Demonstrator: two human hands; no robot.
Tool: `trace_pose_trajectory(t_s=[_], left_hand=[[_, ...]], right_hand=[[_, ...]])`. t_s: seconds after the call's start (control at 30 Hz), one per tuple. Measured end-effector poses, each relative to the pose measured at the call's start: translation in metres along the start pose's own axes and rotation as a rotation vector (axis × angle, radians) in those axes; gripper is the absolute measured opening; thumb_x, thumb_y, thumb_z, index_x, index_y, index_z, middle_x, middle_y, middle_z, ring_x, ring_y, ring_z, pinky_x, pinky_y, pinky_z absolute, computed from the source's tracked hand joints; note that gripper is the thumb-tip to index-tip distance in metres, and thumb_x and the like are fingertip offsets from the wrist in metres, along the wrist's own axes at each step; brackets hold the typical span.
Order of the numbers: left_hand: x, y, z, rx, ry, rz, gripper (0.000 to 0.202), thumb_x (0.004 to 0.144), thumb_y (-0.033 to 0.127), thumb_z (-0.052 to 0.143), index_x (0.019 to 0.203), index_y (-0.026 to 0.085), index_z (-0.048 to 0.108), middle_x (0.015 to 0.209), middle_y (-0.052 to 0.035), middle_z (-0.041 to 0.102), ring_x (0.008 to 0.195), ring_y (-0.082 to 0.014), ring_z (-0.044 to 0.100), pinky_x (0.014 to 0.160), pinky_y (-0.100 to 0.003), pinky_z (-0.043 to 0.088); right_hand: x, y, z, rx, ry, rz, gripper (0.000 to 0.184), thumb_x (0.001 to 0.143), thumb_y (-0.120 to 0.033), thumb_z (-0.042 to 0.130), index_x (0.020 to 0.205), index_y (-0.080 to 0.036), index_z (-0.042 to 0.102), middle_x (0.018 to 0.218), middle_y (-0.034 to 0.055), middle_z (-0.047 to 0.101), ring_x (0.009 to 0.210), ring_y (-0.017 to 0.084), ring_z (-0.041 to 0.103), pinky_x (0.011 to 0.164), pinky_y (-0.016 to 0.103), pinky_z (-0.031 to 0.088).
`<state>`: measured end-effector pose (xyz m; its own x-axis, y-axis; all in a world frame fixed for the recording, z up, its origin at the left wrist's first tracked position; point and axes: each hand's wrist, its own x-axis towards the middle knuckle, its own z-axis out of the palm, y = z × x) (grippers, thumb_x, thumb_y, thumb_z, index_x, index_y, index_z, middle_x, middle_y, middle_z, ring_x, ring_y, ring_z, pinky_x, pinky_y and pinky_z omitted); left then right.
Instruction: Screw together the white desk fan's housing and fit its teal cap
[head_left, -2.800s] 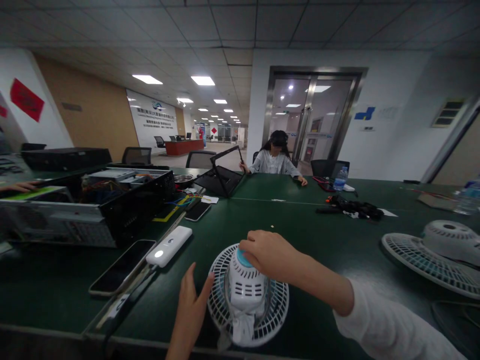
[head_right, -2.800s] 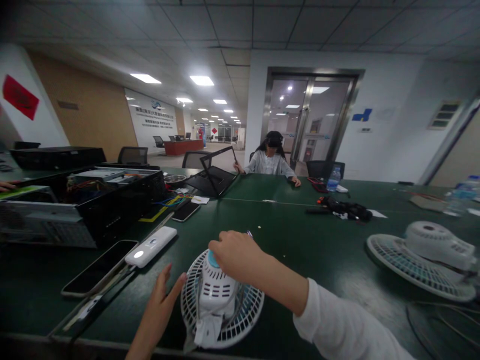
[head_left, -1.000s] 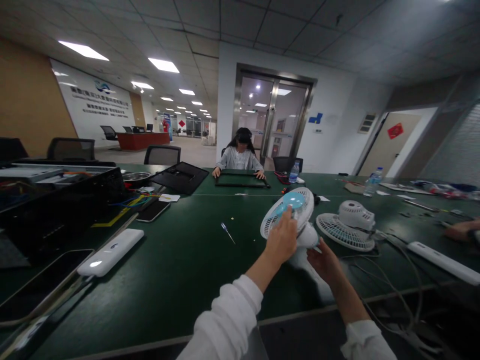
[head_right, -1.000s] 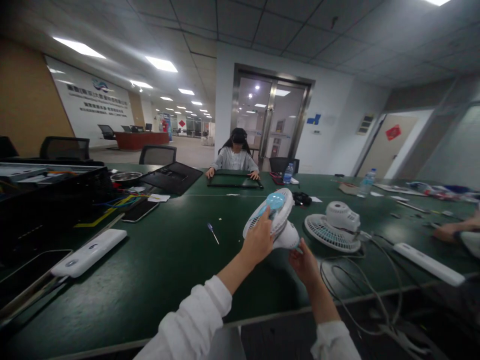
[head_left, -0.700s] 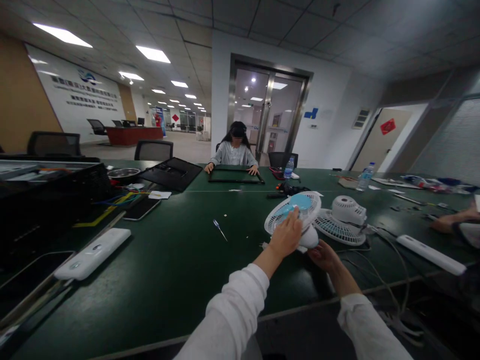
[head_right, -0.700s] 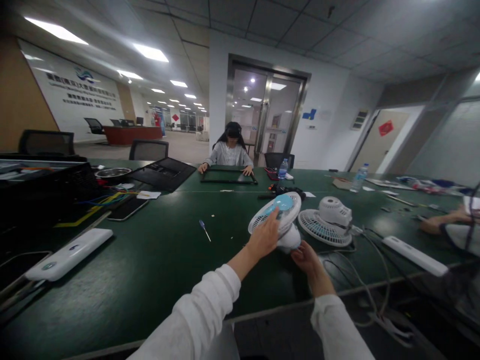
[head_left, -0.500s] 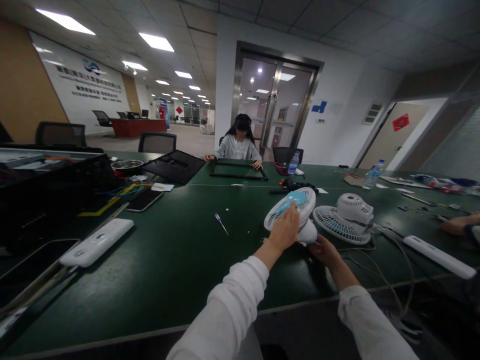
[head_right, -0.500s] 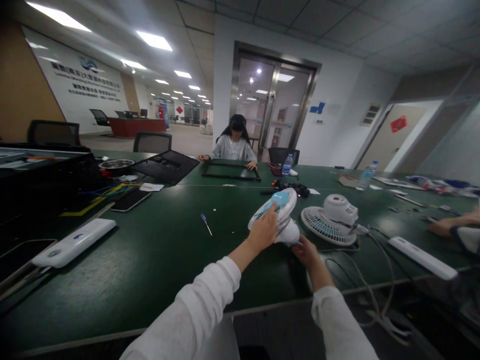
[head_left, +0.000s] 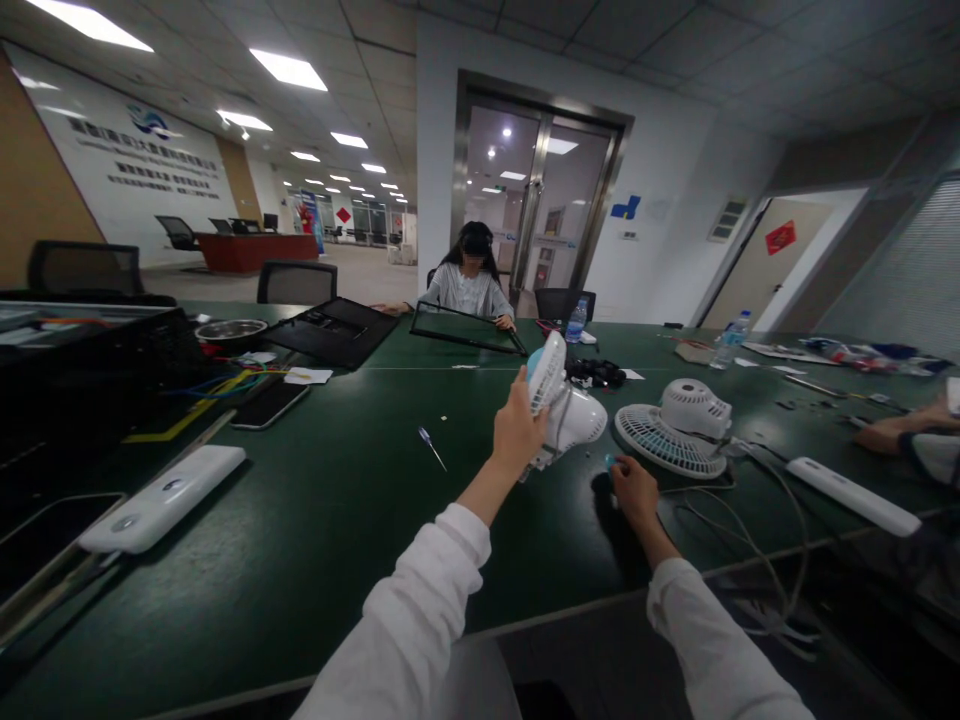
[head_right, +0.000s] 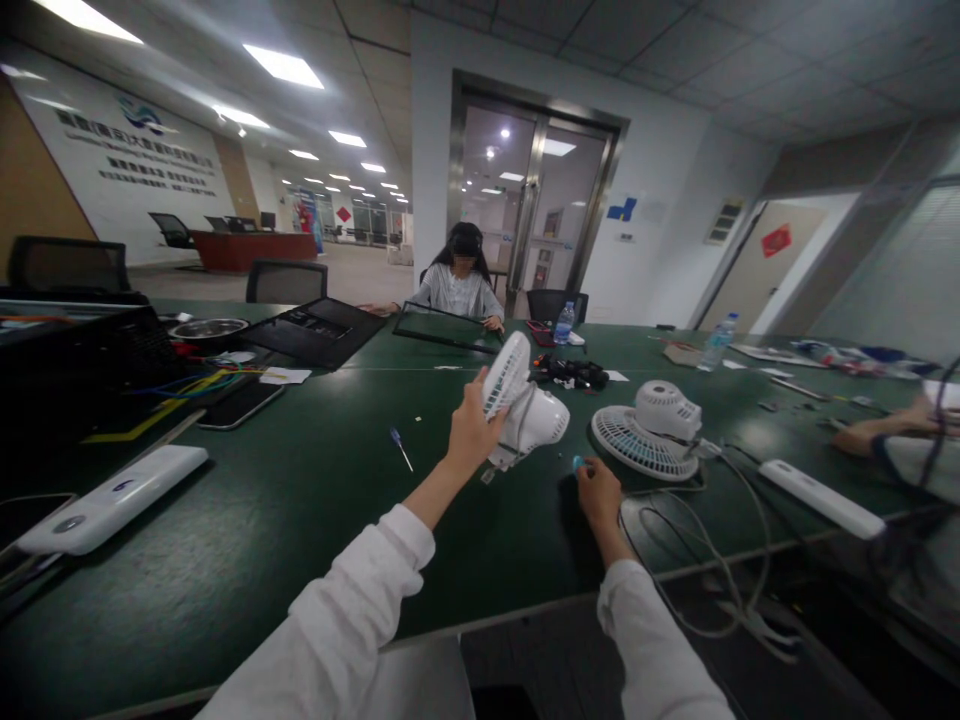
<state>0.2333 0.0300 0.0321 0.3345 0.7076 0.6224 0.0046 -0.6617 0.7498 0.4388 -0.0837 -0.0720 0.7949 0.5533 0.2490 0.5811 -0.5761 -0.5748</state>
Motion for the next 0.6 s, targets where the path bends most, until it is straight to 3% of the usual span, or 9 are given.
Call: trace_pose_trajectory(t_s=[0.13,0.3,0.43,0.6], left_hand=[[-0.007,-0.002,-0.056,-0.127,0.277,-0.216,0.038,0.069,0.022,0.067,0.099,0.019,0.044,0.098,-0.0088,0.064,0.090,-0.0254,0.064,0.082,-0.040,0.049],[-0.053,-0.016,-0.139,-0.358,0.579,-0.443,0.038,0.065,0.021,0.069,0.094,0.021,0.044,0.092,-0.0009,0.063,0.079,-0.0150,0.065,0.075,-0.029,0.052],[-0.106,-0.031,-0.191,-0.512,0.667,-0.682,0.027,0.063,0.014,0.066,0.084,0.015,0.050,0.072,-0.0018,0.065,0.056,-0.0146,0.064,0.057,-0.028,0.053],[-0.147,-0.049,-0.226,-0.550,0.656,-0.854,0.021,0.061,0.011,0.066,0.077,0.014,0.052,0.061,-0.0031,0.065,0.053,-0.0182,0.065,0.056,-0.030,0.054]], right_hand=[[-0.006,-0.015,0.008,-0.182,-0.118,-0.226,0.029,0.088,-0.033,0.052,0.113,-0.017,0.054,0.114,0.0073,0.057,0.096,0.019,0.058,0.081,0.040,0.049],[-0.016,-0.044,0.029,-0.336,-0.238,-0.497,0.028,0.088,-0.032,0.052,0.111,-0.017,0.055,0.113,0.0071,0.057,0.096,0.019,0.058,0.081,0.040,0.049],[-0.020,-0.067,0.049,-0.404,-0.249,-0.614,0.028,0.088,-0.033,0.052,0.111,-0.016,0.055,0.110,0.0067,0.058,0.094,0.018,0.059,0.081,0.040,0.049],[-0.007,-0.074,0.059,-0.441,-0.152,-0.617,0.030,0.089,-0.034,0.050,0.111,-0.015,0.055,0.109,0.0075,0.059,0.098,0.020,0.058,0.084,0.043,0.047]])
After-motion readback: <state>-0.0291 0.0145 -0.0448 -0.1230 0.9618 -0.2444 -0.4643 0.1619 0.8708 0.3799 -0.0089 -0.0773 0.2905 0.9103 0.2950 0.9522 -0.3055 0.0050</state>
